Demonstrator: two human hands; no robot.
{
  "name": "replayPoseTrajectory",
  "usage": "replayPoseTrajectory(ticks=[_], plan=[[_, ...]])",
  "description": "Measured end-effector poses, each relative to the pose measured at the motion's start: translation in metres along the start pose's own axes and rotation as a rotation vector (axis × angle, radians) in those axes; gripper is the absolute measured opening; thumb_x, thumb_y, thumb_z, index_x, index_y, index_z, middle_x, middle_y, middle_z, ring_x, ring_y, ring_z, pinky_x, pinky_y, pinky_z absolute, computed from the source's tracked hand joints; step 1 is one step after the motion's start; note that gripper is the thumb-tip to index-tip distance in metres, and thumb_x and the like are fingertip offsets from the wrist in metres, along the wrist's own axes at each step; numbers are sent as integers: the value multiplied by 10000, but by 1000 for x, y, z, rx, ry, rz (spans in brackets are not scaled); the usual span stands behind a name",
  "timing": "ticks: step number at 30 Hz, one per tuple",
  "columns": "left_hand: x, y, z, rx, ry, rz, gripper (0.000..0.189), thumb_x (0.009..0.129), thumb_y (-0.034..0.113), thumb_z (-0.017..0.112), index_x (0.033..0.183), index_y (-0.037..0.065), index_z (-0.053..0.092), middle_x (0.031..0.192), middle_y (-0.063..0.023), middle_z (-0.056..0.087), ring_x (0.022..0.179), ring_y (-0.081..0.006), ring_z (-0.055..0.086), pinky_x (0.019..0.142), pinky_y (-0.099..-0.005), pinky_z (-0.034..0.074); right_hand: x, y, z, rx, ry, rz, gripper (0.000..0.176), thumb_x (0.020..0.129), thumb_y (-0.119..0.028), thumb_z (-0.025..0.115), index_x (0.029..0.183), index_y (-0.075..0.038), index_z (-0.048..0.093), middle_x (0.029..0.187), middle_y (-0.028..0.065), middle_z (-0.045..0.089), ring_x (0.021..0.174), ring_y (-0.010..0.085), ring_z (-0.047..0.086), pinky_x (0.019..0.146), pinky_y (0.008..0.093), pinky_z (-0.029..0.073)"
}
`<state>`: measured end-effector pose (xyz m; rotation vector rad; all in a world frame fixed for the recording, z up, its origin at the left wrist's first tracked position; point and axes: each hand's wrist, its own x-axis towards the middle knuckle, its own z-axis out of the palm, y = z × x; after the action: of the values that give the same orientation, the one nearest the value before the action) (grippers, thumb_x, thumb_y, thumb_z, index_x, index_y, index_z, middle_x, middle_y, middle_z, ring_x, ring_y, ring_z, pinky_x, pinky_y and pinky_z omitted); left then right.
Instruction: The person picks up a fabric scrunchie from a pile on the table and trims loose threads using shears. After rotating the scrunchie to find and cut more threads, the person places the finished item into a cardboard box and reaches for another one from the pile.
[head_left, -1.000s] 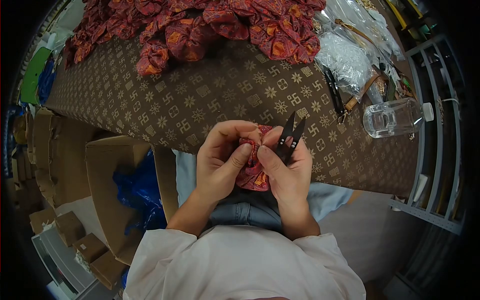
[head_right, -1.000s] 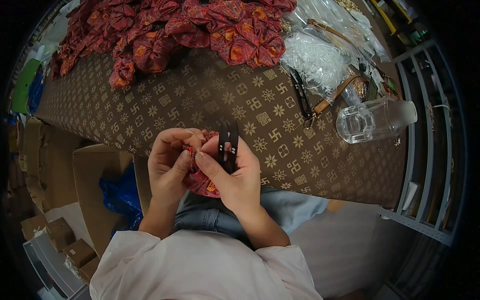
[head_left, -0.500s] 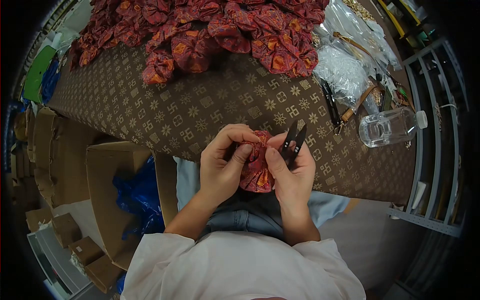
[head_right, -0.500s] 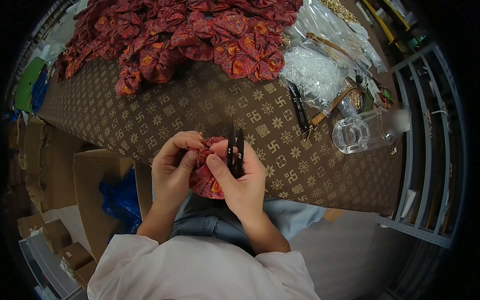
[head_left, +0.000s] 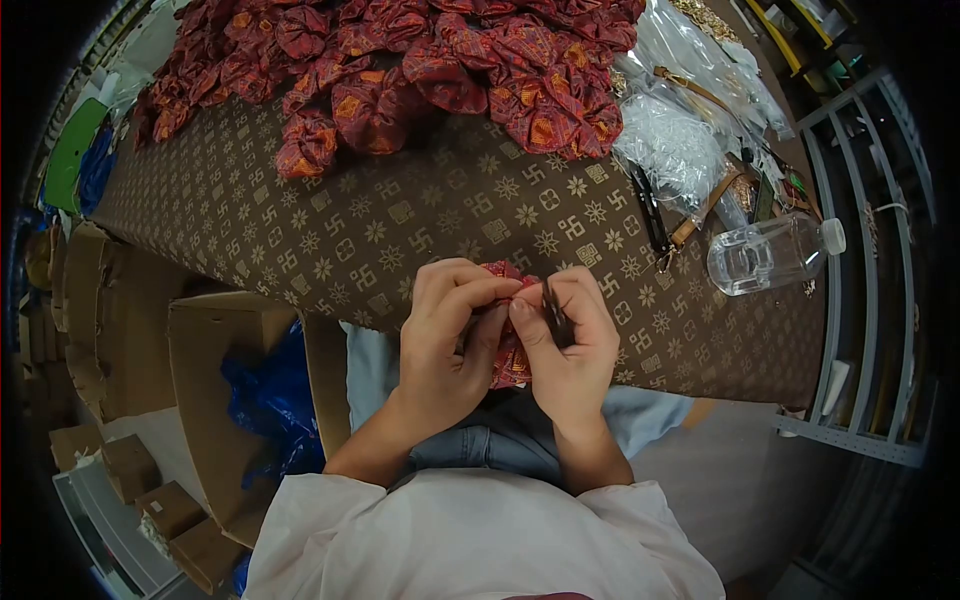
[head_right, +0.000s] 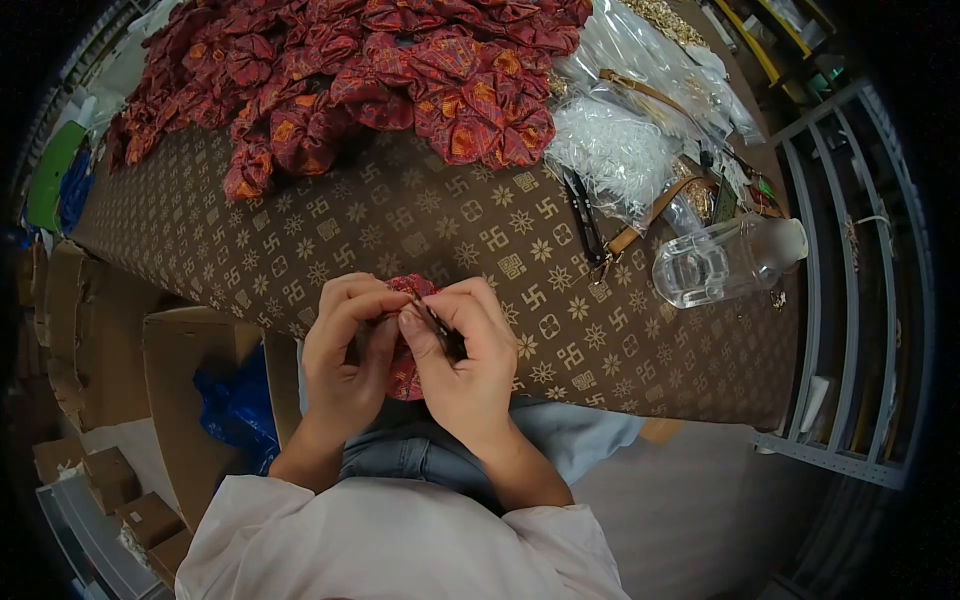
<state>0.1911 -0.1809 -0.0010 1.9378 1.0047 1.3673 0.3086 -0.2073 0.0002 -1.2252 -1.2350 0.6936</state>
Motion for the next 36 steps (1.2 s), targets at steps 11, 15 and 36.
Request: replayPoseTrajectory(ticks=[11,15,36], plan=[[-6,1,-1,-535,-60,-400,270,733,-38,593,982,-17,492,921,-61,525,869,-102,491,753,-208,408,-6,2,-2,695,-58,433,105,854,-121,539,897,-28,515,788,-5,501,641,29,418,571,167,355],[-7,0,-1,-515,-65,-395,279,742,-32,590,995,-22,474,934,-56,515,862,-89,494,752,-197,407,-5,3,0,766,-76,430,117,872,-142,508,923,-38,487,833,6,498,609,10,376,519,147,311],[-8,-9,-6,-498,-215,-344,147,694,-41,629,823,-9,566,879,-75,535,849,-160,506,747,-250,398,12,13,-27,1394,-129,342,135,882,-68,429,1015,-52,442,787,51,439,548,52,332,462,164,279]])
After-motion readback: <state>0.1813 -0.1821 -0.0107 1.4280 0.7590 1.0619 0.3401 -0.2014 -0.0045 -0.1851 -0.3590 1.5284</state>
